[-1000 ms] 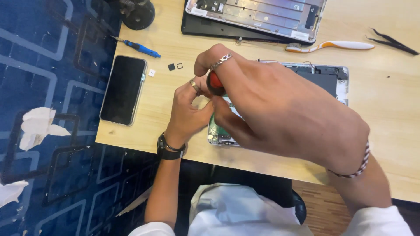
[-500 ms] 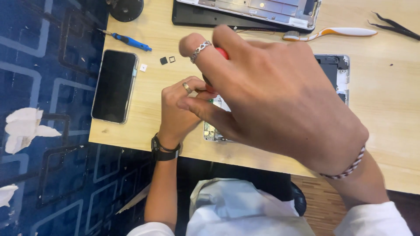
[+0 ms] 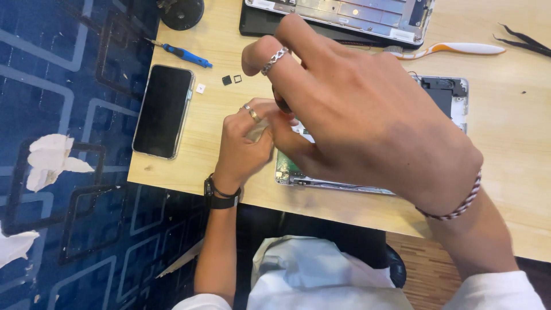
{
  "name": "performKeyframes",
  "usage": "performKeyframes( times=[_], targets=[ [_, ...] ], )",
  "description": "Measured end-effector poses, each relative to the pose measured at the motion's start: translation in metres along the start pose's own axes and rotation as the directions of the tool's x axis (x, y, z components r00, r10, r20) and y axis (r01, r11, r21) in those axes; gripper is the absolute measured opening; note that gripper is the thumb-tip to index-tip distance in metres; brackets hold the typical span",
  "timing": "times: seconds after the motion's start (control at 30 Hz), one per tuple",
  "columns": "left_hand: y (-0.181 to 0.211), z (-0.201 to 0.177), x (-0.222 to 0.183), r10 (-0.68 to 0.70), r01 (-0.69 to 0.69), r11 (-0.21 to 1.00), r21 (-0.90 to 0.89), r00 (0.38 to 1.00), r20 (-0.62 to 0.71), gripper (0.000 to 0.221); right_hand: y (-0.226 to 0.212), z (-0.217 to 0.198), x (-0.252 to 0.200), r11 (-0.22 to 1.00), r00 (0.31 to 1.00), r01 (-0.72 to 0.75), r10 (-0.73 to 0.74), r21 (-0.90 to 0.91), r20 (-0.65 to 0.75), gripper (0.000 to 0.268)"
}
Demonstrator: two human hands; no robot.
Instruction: Disassembling a laptop by removing internal screws, the battery, and the motherboard using a screwdriver and manual manipulation.
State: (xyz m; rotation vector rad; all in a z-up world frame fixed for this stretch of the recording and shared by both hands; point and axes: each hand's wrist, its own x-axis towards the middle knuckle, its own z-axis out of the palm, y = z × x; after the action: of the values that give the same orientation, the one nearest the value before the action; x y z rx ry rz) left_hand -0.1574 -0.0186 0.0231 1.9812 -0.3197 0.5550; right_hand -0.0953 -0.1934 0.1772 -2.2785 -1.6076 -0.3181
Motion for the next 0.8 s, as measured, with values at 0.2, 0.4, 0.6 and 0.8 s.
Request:
performKeyframes(
  times=[0.2,0.4,0.6,0.8],
  targets=[
    [-0.012,0.004,-0.001,0.076,-0.072,0.994,0.083,0.996,-0.039,0.015,-0.004,0.010,-0.007,0.963,0.998,-0.064,0.055,-0.261,-0.040,0.034],
    [-0.021,0.007,-0.011,-0.007,0.012,0.989,0.147,0.999,-0.035,0.006,-0.004,-0.008,-0.005,0.949,0.988,0.096,-0.128,0.301,0.089,0.005],
    [-0.009,0.005,-0.002,0.031,-0.033,0.997,0.069,0.999,0.024,0.010,-0.002,-0.005,-0.008,0.978,0.997,0.027,-0.040,0.205,0.058,0.025],
    [-0.020,0.011,-0.007,-0.049,0.046,0.996,0.071,0.998,0.028,0.005,-0.001,0.008,-0.013,0.922,0.976,-0.218,0.206,-0.321,-0.071,0.059]
  ],
)
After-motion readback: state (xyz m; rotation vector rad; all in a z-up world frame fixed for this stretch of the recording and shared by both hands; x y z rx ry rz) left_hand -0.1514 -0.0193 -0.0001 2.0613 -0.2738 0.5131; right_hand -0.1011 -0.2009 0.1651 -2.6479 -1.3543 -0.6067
